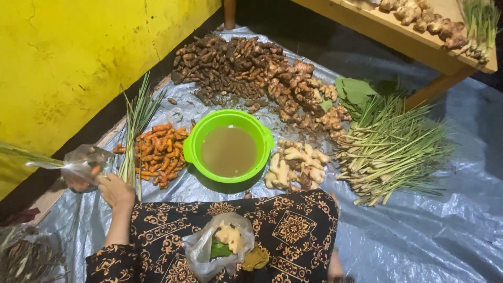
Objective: Sorting harvested ginger and turmeric into bags and bundling lemongrass stalks.
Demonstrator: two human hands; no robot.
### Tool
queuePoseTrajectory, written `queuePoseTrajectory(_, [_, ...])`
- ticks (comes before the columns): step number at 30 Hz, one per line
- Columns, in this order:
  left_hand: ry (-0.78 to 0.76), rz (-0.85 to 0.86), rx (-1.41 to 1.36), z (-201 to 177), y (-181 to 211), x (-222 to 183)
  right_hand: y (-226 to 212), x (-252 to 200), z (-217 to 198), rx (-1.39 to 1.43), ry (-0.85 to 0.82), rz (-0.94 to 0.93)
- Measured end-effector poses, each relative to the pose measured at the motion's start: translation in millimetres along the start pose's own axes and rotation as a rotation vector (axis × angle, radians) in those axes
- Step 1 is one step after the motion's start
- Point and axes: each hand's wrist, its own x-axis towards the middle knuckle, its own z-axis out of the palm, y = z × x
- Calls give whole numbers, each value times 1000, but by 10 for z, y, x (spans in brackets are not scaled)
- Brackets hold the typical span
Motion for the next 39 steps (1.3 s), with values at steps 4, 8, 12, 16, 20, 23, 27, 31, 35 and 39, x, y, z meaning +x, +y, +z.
queuePoseTrajectory(4, [-10, 5, -17, 29, 3, -86, 93, 576, 71, 69, 16, -70])
queuePoseTrajectory(8, [-90, -40, -3, 277, -197, 22, -160, 1017, 7, -112, -240, 90])
queuePoseTrajectory(12, [-139, -46, 8, 243, -138, 7, 286, 1062, 430, -143, -373, 95])
queuePoseTrajectory(16, [-176, -47, -4, 278, -165, 53, 230, 1081, 337, -62, -385, 182])
queuePoseTrajectory(20, [-184, -41, -19, 203, -105, 9, 486, 1050, 558, -230, -390, 201])
queuePoseTrajectory(23, [-203, 0, -73, -17, 22, -86, 377, 1075, 495, -154, -302, 217])
queuePoseTrajectory(27, [-199, 20, 2, 224, -56, -17, 563, 1059, 699, -107, -224, 277])
queuePoseTrajectory(31, [-231, -32, 20, 267, -59, 33, 962, 1151, 950, 82, -105, 460])
queuePoseTrajectory(35, [-284, -85, -151, 235, -75, 80, 811, 1414, 705, 392, 81, 616])
queuePoseTrajectory(39, [-285, -101, -276, 353, -183, 69, -829, 1553, -431, 680, 92, 517])
